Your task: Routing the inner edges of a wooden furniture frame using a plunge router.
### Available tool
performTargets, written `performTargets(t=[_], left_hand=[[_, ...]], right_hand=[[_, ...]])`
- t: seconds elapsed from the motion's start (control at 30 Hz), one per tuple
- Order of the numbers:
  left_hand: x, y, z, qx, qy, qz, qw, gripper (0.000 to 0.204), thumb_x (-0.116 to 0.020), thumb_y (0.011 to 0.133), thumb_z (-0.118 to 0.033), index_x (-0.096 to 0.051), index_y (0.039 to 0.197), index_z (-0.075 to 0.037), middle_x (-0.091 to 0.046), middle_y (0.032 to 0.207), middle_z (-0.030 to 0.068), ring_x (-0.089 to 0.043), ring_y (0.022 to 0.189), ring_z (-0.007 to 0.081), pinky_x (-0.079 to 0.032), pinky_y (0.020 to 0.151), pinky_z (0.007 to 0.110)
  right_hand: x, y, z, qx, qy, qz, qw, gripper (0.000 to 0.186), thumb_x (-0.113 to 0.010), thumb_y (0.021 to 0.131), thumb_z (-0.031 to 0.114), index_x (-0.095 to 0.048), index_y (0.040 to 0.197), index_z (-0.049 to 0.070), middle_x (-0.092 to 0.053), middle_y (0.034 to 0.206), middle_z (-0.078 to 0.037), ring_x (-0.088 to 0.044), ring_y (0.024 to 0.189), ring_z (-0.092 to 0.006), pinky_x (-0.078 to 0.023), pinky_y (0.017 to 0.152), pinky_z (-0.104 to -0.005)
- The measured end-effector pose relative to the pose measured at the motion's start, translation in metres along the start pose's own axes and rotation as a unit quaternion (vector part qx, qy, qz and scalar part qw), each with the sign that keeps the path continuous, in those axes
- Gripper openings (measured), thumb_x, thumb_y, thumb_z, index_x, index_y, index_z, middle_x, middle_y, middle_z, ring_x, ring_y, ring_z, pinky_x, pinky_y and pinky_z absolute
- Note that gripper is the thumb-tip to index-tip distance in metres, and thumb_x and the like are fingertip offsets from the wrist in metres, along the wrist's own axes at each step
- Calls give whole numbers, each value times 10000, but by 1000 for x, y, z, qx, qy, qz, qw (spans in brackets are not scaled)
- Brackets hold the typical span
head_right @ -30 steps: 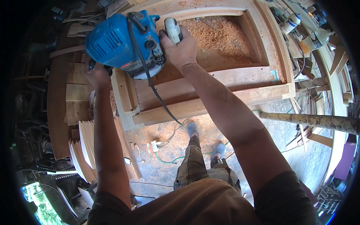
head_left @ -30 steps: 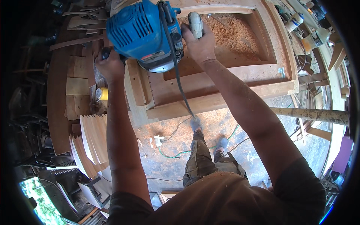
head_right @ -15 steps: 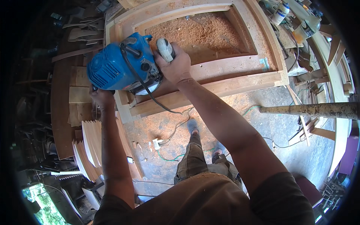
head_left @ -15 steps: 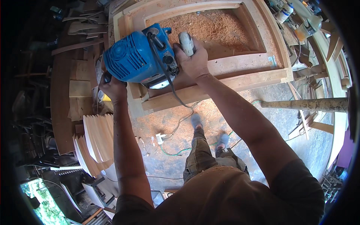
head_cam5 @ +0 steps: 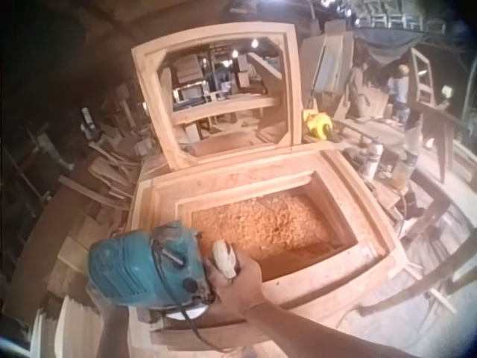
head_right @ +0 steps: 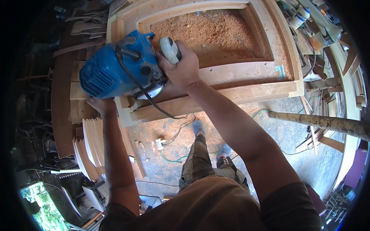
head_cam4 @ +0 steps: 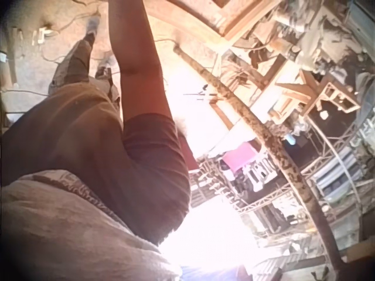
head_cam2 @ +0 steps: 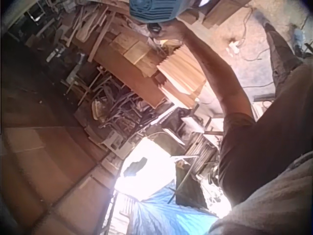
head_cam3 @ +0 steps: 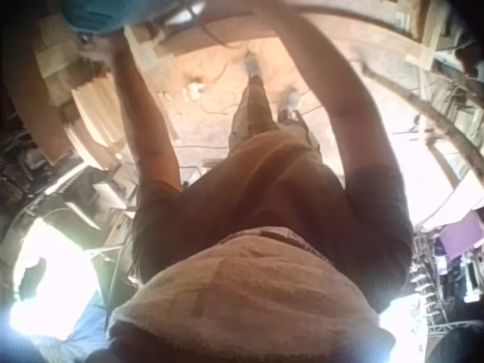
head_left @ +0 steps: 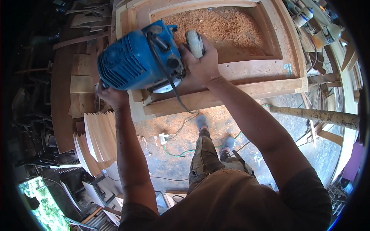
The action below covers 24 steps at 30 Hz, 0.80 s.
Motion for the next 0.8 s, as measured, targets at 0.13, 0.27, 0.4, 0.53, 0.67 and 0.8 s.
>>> performTargets(t=[0.13, 0.27, 0.4, 0.53, 0.67, 0.8], left_hand=[[-24, 25, 27, 112, -125, 7, 986, 74, -635, 710, -32, -671, 775, -32, -704, 783, 77, -499, 519, 161, -406, 500, 293], [-48, 49, 40, 182, -171, -27, 968, 77, -660, 739, -58, -685, 805, -27, -709, 809, 73, -560, 570, 168, -473, 559, 293], [-54, 75, -26, -142, 138, -45, 979, 112, -664, 801, -122, -685, 831, -17, -710, 835, 76, -595, 617, 169, -497, 587, 279], [-84, 102, 30, 41, -72, 7, 997, 111, -658, 795, -115, -689, 832, -16, -697, 786, 59, -580, 622, 146, -491, 592, 280], [-116, 125, 58, 194, -301, -6, 934, 122, -646, 793, -120, -692, 825, -12, -683, 745, 53, -562, 619, 130, -486, 592, 283], [-130, 153, 58, 134, -232, -22, 963, 131, -646, 779, -132, -696, 820, -17, -663, 699, 48, -539, 608, 122, -475, 577, 283]], right_hand=[[-12, 29, -6, 3, 23, -14, 1000, 329, -754, 807, 300, -642, 1005, 62, -690, 813, -102, -625, 659, -248, -507, 634, -352], [-24, 59, -10, 0, -3, -7, 1000, 336, -750, 811, 312, -652, 1014, 63, -694, 821, -103, -624, 654, -244, -508, 634, -351], [-33, 98, -29, -6, -19, -20, 1000, 347, -747, 810, 327, -660, 1019, 65, -696, 827, -105, -626, 665, -241, -509, 642, -351], [-47, 113, -30, -9, -13, -38, 999, 349, -733, 822, 338, -661, 1012, 54, -689, 821, -115, -621, 682, -244, -509, 656, -352], [-45, 131, -11, 9, -9, -73, 997, 343, -696, 860, 337, -652, 983, 19, -664, 797, -138, -603, 699, -253, -504, 674, -355], [-48, 151, -17, -9, -38, -79, 996, 341, -694, 863, 337, -646, 975, 18, -669, 799, -151, -617, 697, -275, -506, 670, -370]])
Point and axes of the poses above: each hand's wrist, its own y-axis towards the middle knuckle, its own x-axis out of the back of the hand, z = x × y, the point moved 9 cm from there along y, towards the middle knuckle
